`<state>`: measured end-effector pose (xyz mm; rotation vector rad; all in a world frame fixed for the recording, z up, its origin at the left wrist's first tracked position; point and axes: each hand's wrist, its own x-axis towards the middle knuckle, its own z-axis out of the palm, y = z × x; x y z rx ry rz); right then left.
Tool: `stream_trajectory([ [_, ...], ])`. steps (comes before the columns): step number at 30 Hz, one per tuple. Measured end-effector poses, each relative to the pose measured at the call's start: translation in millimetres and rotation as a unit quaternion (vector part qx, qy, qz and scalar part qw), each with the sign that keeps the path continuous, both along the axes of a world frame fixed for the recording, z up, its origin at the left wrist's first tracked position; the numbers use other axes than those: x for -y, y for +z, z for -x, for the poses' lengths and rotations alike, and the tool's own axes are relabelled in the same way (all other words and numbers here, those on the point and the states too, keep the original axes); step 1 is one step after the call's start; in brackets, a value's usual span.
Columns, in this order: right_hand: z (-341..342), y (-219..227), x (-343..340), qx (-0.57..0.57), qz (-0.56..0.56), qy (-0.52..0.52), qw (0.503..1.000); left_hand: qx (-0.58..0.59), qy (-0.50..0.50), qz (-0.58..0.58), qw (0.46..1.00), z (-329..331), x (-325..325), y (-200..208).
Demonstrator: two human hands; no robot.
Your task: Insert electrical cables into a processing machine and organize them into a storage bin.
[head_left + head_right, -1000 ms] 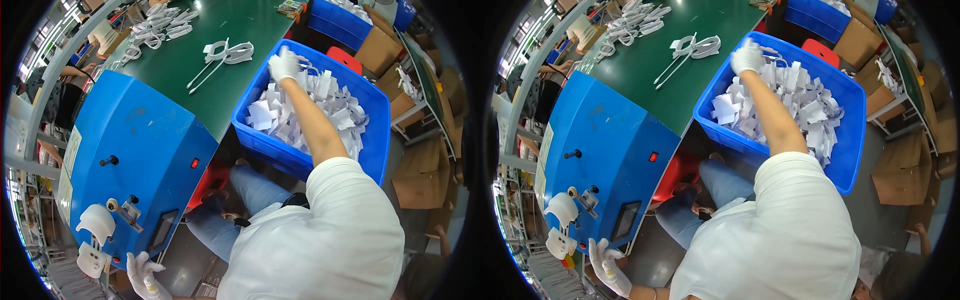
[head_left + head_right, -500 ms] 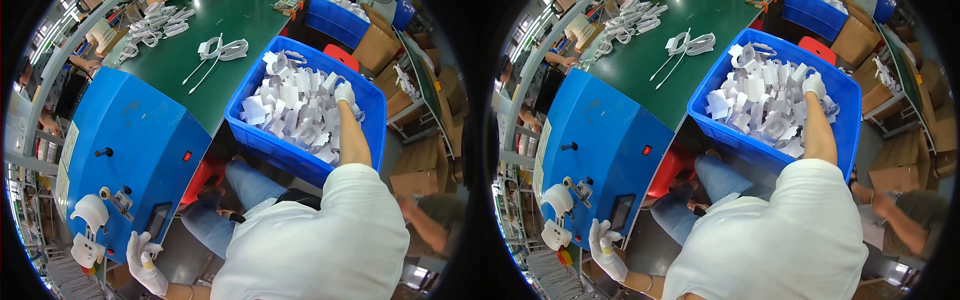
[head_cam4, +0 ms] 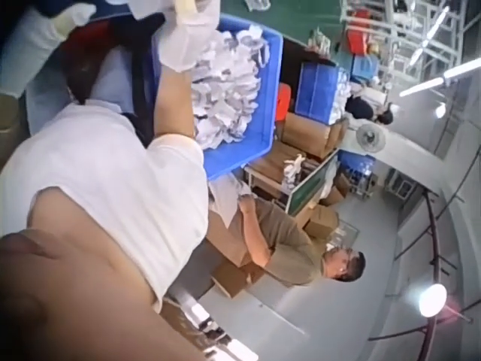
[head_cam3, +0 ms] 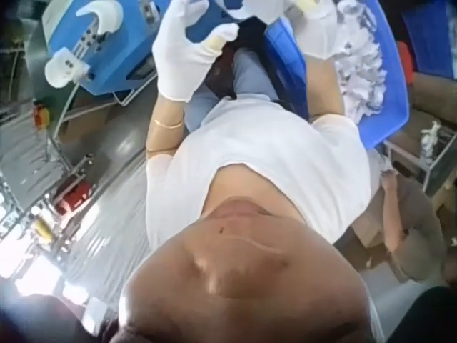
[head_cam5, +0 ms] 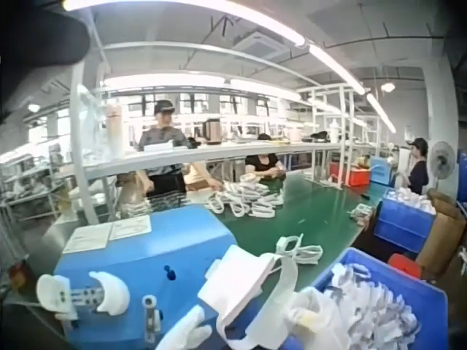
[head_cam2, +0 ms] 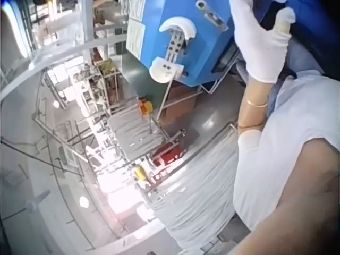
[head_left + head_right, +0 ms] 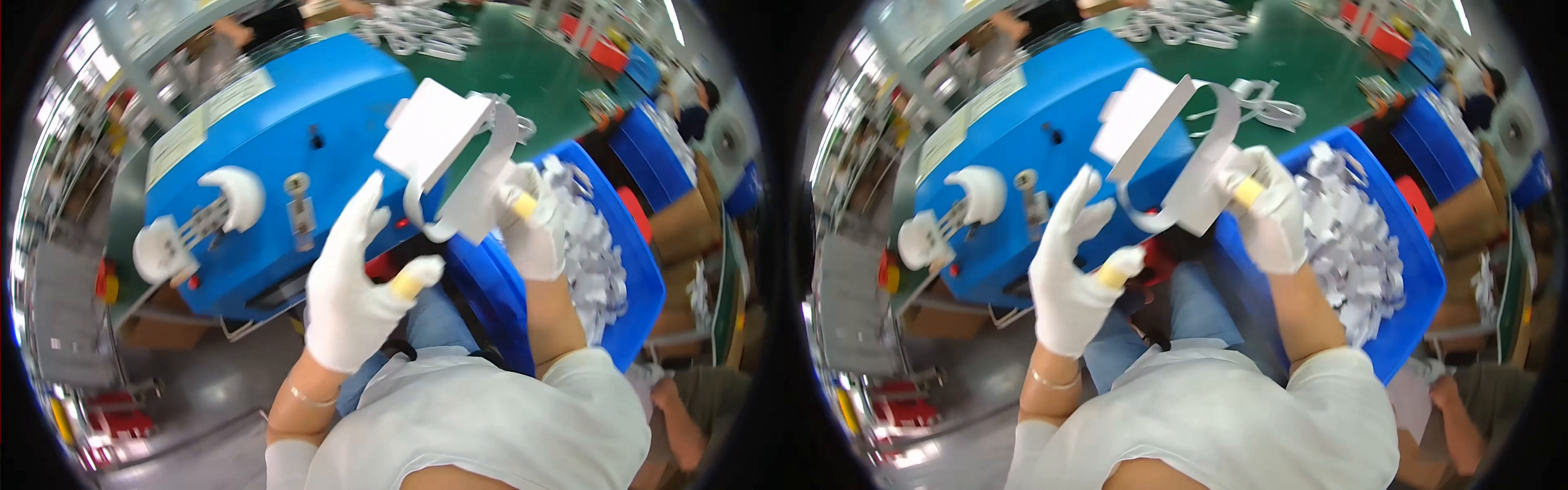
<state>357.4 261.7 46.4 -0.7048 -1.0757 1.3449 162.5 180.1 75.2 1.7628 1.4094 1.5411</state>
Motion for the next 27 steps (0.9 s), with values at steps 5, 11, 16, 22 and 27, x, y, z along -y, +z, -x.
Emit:
stream_trajectory([
  [5,76,19,20,-0.024,0.02,0.199,0.979,0.009,0.193,-0.184,0.964,41,11,5],
  [11,129,46,10,0.163,-0.292,0.074,0.94,-0.111,0.415,-0.164,0.888,112,36,47],
  [16,173,58,-4,0.235,-0.434,0.014,0.869,-0.179,0.477,-0.135,0.85,138,39,50],
  [22,187,66,-2,0.175,-0.231,0.173,0.941,-0.02,0.386,-0.133,0.912,157,35,35],
  [27,184,71,-23,0.23,-0.216,0.286,0.905,0.055,0.346,-0.13,0.928,167,34,22],
])
